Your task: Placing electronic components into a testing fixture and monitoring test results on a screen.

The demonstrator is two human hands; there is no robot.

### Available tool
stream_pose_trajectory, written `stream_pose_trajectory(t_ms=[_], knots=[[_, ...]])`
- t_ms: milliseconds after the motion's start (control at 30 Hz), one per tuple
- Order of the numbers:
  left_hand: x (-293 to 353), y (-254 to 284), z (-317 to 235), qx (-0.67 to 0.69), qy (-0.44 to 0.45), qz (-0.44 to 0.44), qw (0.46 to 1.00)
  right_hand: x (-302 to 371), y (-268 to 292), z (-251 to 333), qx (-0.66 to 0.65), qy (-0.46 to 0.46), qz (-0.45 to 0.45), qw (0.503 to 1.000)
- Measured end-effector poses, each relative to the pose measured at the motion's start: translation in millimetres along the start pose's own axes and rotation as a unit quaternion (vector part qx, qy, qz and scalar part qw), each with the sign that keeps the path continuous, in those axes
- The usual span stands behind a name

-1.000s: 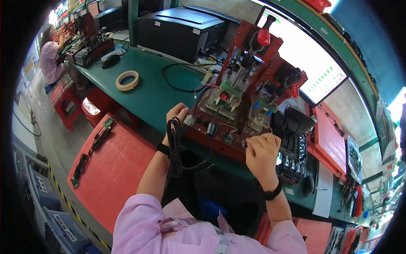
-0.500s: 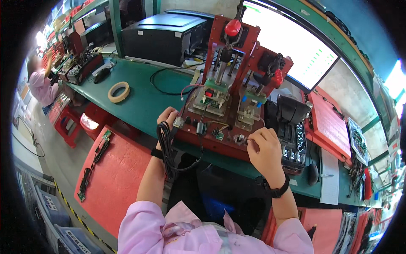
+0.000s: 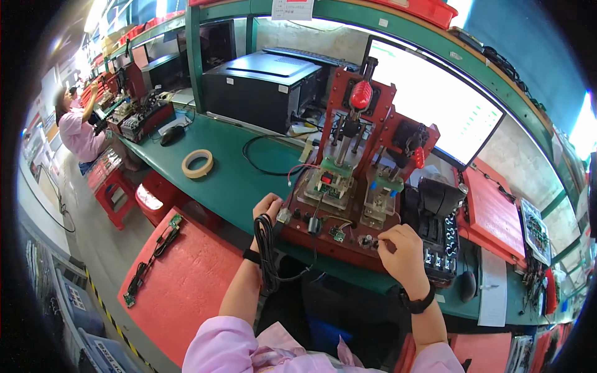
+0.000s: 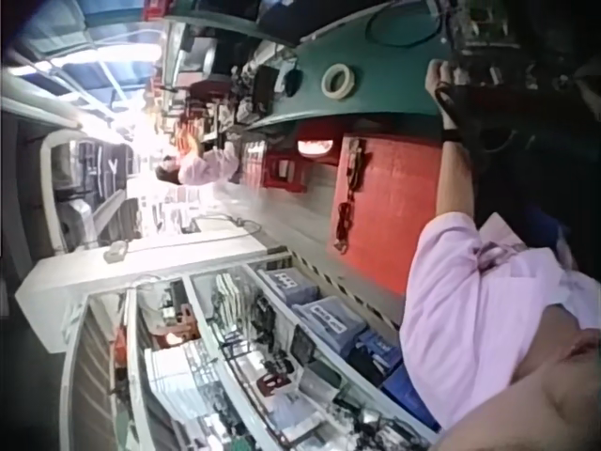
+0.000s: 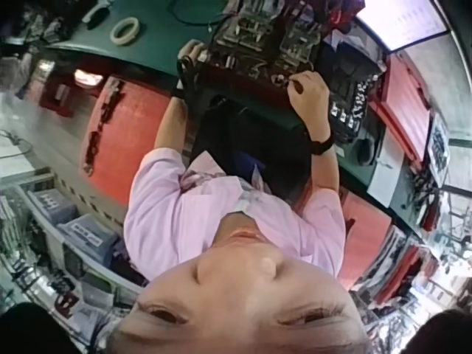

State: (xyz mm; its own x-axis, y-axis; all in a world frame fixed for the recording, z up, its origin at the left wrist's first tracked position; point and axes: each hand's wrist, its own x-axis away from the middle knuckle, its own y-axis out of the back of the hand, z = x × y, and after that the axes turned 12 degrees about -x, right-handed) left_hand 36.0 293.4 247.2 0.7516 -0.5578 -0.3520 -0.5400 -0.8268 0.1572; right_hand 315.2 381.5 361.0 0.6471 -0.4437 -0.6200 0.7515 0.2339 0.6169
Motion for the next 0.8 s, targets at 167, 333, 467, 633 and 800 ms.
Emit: stream_pose_trajectory(t_ms=[167,333,467,633,800], knots=[[1.3,-1.3,-4.5,-0.012,0.011,0.005,1.000,6.6,-0.1,5.7,0.030,0.025,-0.006,0.999],[2.0,3.4,-0.8,0.004,-0.007,0.009,1.000,7.9,-11.4,14.2,0.089,0.077,0.001,0.993],[1.5,-4.0,-1.3,0.016,-0.028,0.013,0.999,6.7,2.6,6.1,0.021,0.001,0.021,1.000],[-0.7,4.4,3.8,0.030,-0.035,0.020,0.999,16.6,33.2,-15.6,0.027,-0.048,0.022,0.998],[7.0,6.2,-6.0,-0.071,-0.132,0.038,0.988,29.3,61.3,-49.8,-0.023,-0.151,0.080,0.985]])
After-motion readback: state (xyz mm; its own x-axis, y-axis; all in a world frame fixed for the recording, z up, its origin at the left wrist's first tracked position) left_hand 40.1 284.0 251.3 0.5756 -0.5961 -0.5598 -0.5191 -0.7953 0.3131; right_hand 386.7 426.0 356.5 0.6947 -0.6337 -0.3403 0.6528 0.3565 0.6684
